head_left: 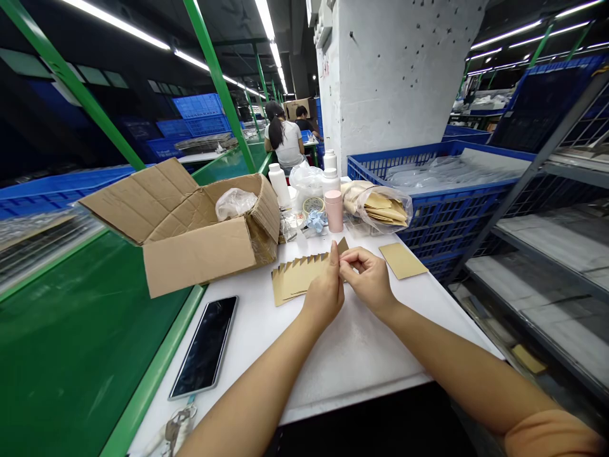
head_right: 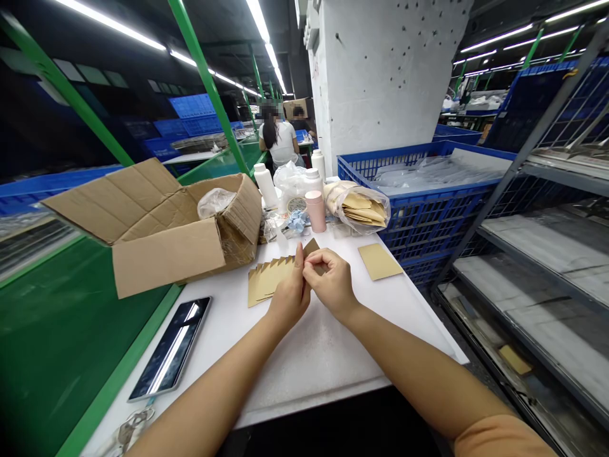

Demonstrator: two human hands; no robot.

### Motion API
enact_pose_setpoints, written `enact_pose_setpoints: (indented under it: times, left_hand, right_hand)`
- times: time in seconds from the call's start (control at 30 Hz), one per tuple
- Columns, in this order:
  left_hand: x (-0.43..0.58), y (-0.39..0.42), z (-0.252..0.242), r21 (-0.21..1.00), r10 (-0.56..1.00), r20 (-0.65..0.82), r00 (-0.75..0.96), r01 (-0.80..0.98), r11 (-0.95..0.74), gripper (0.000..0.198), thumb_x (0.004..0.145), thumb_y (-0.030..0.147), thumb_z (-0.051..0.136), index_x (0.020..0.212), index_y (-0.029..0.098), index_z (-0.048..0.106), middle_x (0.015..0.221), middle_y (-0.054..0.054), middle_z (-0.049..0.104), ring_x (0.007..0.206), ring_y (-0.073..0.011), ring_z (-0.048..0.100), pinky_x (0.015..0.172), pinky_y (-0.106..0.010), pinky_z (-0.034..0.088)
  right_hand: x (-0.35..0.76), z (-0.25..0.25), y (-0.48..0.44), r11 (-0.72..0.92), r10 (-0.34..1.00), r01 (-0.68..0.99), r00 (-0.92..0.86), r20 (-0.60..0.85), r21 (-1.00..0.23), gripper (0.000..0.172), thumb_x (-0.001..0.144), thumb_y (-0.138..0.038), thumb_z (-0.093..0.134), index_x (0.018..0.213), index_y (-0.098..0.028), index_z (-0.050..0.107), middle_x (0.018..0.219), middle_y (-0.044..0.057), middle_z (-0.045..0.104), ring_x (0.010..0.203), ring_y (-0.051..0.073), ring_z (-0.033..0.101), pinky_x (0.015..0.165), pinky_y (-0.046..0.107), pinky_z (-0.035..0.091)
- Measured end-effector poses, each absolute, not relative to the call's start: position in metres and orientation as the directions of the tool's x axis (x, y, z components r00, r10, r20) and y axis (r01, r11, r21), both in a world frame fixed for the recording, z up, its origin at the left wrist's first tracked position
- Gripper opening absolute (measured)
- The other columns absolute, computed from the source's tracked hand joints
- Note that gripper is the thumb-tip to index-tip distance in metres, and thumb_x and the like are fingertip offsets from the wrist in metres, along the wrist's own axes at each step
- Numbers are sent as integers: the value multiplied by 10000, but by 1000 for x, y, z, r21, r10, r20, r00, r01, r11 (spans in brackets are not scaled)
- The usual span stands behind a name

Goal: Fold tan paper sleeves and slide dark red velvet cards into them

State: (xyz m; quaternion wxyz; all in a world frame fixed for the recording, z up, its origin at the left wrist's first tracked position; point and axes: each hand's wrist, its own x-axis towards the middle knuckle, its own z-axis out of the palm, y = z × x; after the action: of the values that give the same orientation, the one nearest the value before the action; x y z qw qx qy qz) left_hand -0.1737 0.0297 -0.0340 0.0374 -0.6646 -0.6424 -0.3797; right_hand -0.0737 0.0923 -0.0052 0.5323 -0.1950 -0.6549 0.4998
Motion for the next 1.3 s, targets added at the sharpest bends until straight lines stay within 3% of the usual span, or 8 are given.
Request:
enact_pose_setpoints:
  times: [0.23,0.67,1.1,1.3]
  left_hand:
    - [-174,29,-33,442,820,563,-103,876,-194,703,895,157,349,1436,186,-101,1278,-199,491,903,-240,616,681,-331,500]
    - [-172,28,-31,454,820,563,-103,868,-203,697,895,162,347,1439,200,-88,1271,-188,511,837,-227,632,658,-325,512]
    - [-172,28,-31,471,825,552,-122,862,-187,689,897,162,340,1439,191,-84,1276,-191,510,827,-232,640,654,-333,513]
    - [-172,27,-31,452,810,578,-101,866,-214,678,903,167,331,1440,195,-82,1328,-196,462,920,-242,629,681,-331,521]
  right_hand:
    - [-72,-3,92,435,774,-270,-376,510,-859,63,721,-151,566,700,-186,614,762,23,602,716,149,575,667,272,480]
    - [-70,1,91,454,758,-230,-409,508,-861,81,765,-178,533,713,-191,594,737,-1,559,664,124,526,611,241,441]
    - [-70,-2,90,456,759,-239,-398,515,-857,57,758,-191,562,726,-187,609,759,20,598,729,148,565,705,279,469]
    - [-70,-1,90,477,758,-217,-389,523,-852,51,749,-194,570,723,-193,614,753,20,602,724,154,571,708,292,475]
